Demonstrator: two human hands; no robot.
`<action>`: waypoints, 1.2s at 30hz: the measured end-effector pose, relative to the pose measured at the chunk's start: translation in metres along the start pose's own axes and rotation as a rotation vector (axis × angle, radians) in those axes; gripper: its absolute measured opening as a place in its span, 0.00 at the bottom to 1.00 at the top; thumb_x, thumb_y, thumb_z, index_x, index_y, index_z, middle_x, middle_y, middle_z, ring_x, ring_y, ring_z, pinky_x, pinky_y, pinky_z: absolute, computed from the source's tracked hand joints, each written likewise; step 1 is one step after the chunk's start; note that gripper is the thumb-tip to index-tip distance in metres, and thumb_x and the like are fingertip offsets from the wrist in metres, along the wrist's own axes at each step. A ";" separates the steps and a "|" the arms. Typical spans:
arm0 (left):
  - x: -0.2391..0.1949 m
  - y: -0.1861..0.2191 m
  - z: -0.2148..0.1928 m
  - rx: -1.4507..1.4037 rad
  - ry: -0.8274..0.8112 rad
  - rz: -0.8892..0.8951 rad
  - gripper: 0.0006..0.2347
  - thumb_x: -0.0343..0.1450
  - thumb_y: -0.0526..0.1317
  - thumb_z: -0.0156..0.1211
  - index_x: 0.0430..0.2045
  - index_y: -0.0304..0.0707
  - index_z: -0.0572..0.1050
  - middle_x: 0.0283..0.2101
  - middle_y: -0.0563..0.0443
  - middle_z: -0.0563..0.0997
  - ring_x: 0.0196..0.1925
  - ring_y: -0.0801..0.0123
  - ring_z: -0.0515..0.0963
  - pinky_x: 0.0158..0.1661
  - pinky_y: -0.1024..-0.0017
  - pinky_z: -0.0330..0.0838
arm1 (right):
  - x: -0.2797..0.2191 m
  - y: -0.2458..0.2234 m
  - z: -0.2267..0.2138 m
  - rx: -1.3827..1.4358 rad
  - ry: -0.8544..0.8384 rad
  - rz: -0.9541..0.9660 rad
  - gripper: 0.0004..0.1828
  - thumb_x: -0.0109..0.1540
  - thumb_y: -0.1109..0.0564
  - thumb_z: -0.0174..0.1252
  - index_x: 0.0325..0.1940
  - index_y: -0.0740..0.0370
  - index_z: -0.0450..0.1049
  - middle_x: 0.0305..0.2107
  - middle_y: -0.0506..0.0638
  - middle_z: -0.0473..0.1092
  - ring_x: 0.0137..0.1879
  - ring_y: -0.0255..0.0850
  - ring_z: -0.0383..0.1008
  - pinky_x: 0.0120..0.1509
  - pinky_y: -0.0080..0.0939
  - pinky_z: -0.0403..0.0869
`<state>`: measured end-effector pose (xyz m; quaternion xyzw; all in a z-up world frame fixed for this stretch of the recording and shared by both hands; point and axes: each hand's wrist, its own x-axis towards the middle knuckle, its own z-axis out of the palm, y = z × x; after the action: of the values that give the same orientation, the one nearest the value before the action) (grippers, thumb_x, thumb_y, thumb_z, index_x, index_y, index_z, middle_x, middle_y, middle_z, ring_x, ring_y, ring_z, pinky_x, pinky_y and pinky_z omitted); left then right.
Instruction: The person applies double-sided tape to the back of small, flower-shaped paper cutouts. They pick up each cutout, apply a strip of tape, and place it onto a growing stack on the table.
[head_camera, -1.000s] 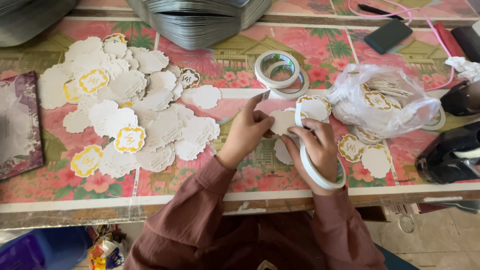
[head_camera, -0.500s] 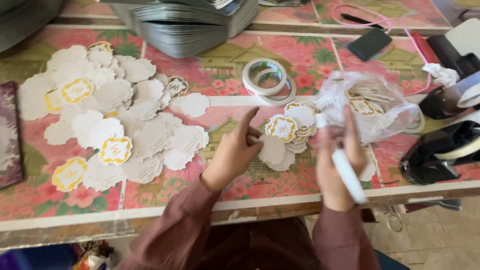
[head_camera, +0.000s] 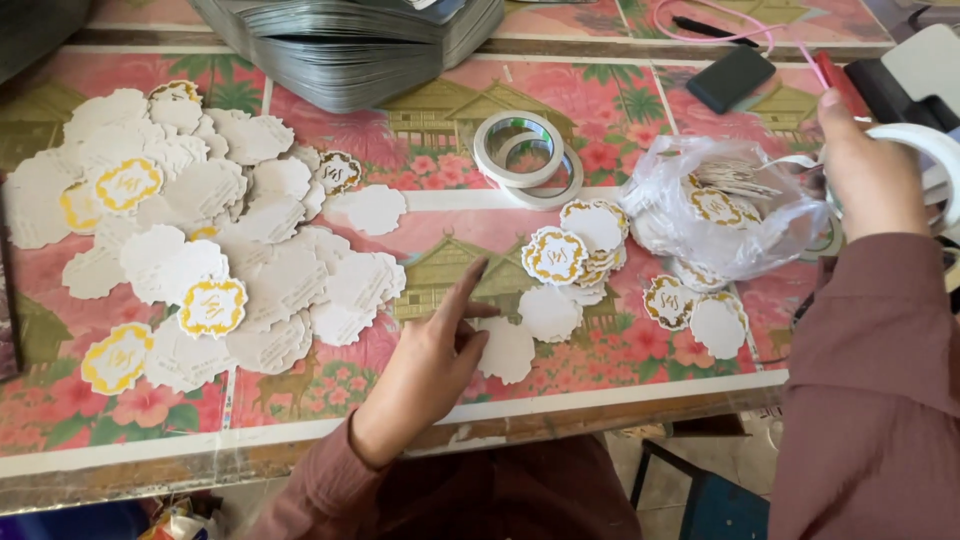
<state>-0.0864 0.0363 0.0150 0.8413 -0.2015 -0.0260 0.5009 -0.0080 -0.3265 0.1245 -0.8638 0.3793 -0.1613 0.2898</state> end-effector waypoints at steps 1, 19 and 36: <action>-0.001 -0.004 0.001 -0.010 0.015 0.011 0.33 0.64 0.29 0.52 0.65 0.47 0.48 0.44 0.53 0.82 0.25 0.68 0.79 0.32 0.68 0.75 | 0.005 0.000 0.002 -0.038 -0.008 0.029 0.34 0.67 0.23 0.48 0.46 0.56 0.72 0.38 0.50 0.70 0.42 0.49 0.68 0.44 0.52 0.62; -0.036 0.001 -0.006 0.123 0.163 0.177 0.27 0.71 0.37 0.55 0.64 0.38 0.52 0.43 0.49 0.76 0.42 0.55 0.70 0.47 0.61 0.66 | -0.223 0.048 0.068 0.547 -0.541 -0.717 0.10 0.60 0.63 0.51 0.43 0.69 0.73 0.52 0.64 0.68 0.56 0.49 0.74 0.62 0.40 0.73; -0.055 0.002 -0.025 -0.093 0.205 0.123 0.25 0.71 0.31 0.53 0.62 0.44 0.54 0.36 0.54 0.75 0.32 0.71 0.73 0.39 0.74 0.71 | -0.247 0.056 0.080 0.376 -0.299 -0.820 0.18 0.64 0.66 0.51 0.58 0.71 0.68 0.46 0.61 0.72 0.51 0.46 0.74 0.61 0.41 0.70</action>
<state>-0.1314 0.0763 0.0208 0.8015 -0.1993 0.0817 0.5578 -0.1631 -0.1423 0.0127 -0.8885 -0.0749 -0.2022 0.4051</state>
